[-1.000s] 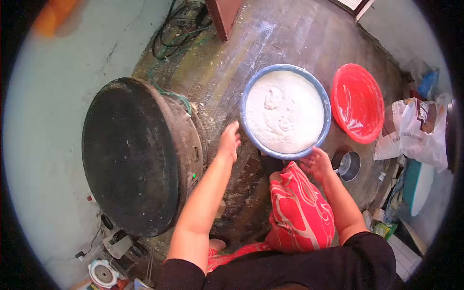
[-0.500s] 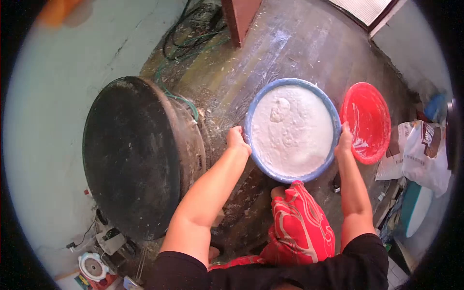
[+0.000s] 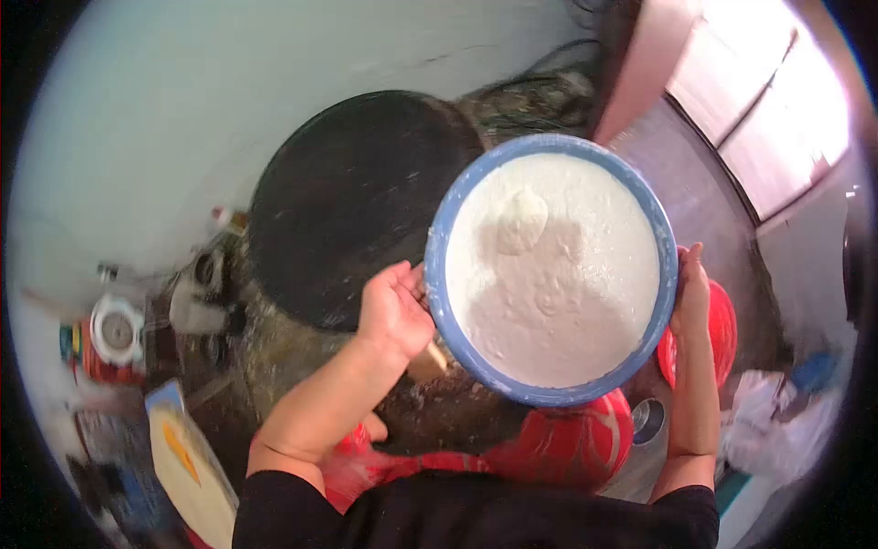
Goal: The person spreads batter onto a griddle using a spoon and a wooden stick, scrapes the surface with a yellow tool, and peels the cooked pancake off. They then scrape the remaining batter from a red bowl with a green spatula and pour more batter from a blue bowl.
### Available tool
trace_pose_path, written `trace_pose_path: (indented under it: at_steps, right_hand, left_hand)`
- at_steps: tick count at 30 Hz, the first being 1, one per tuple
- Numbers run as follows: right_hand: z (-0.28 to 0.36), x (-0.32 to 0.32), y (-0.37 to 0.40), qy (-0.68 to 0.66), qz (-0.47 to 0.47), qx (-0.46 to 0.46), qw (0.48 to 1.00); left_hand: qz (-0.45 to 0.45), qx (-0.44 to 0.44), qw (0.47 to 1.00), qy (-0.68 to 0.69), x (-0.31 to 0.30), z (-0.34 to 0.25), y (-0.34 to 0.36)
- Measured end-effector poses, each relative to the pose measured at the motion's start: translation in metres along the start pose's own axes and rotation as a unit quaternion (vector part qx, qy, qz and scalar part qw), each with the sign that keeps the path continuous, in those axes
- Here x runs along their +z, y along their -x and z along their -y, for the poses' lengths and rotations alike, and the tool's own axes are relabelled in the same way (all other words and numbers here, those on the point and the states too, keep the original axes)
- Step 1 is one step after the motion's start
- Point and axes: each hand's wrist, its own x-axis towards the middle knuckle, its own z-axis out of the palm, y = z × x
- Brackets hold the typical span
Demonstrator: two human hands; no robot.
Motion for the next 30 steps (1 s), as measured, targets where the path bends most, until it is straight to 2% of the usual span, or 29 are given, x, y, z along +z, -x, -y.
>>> trace_pose_path:
  at_steps: [1, 2, 4, 6, 9, 13, 14, 15, 16, 18, 19, 21, 24, 27, 30]
  right_hand:
    - [0.009, 0.019, 0.004, 0.005, 0.030, 0.007, 1.000]
    - [0.025, 0.004, 0.016, 0.011, 0.062, -0.008, 0.998]
    - [0.050, 0.020, 0.022, 0.055, 0.146, -0.030, 0.987]
    - [0.063, 0.026, 0.026, 0.076, 0.184, -0.004, 0.980]
    - [0.072, 0.043, 0.029, 0.099, 0.192, 0.030, 0.976]
    - [0.052, 0.058, 0.025, 0.135, 0.344, 0.083, 0.925]
    - [0.041, 0.060, 0.029, 0.116, 0.337, 0.091, 0.930]
    - [0.034, 0.061, 0.032, 0.108, 0.373, 0.097, 0.916]
    - [-0.001, 0.145, 0.049, 0.122, 0.376, 0.114, 0.911]
    - [-0.034, 0.167, 0.055, 0.113, 0.407, 0.129, 0.897]
    - [-0.055, 0.176, 0.056, 0.126, 0.430, 0.130, 0.884]
    - [-0.077, 0.199, 0.074, 0.166, 0.426, 0.127, 0.880]
    - [-0.136, 0.230, 0.089, 0.142, 0.443, 0.189, 0.865]
    - [-0.194, 0.241, 0.086, 0.132, 0.450, 0.229, 0.853]
    - [-0.220, 0.249, 0.091, 0.131, 0.434, 0.273, 0.849]
  left_hand:
    - [0.005, 0.018, 1.000, 0.023, -0.002, -0.017, 0.026]
    - [0.038, 0.031, 0.999, 0.017, 0.002, -0.007, 0.044]
    - [0.039, 0.059, 0.997, 0.041, 0.003, -0.019, 0.080]
    - [-0.003, 0.093, 0.992, 0.080, 0.005, -0.014, 0.108]
    - [-0.057, 0.104, 0.985, 0.122, 0.000, -0.019, 0.140]
    - [-0.119, 0.143, 0.972, 0.146, -0.026, -0.018, 0.167]
    - [-0.153, 0.168, 0.962, 0.151, -0.030, -0.013, 0.175]
    - [-0.159, 0.177, 0.959, 0.152, -0.037, -0.010, 0.179]
    - [-0.189, 0.163, 0.959, 0.137, -0.101, -0.082, 0.158]
    - [-0.265, 0.175, 0.941, 0.118, -0.132, -0.098, 0.147]
    - [-0.269, 0.177, 0.939, 0.122, -0.148, -0.105, 0.141]
    - [-0.342, 0.220, 0.910, 0.082, -0.175, -0.119, 0.125]
    - [-0.332, 0.235, 0.907, 0.105, -0.251, -0.156, 0.088]
    - [-0.354, 0.226, 0.904, 0.077, -0.292, -0.165, 0.056]
    - [-0.345, 0.234, 0.904, 0.091, -0.362, -0.168, -0.003]
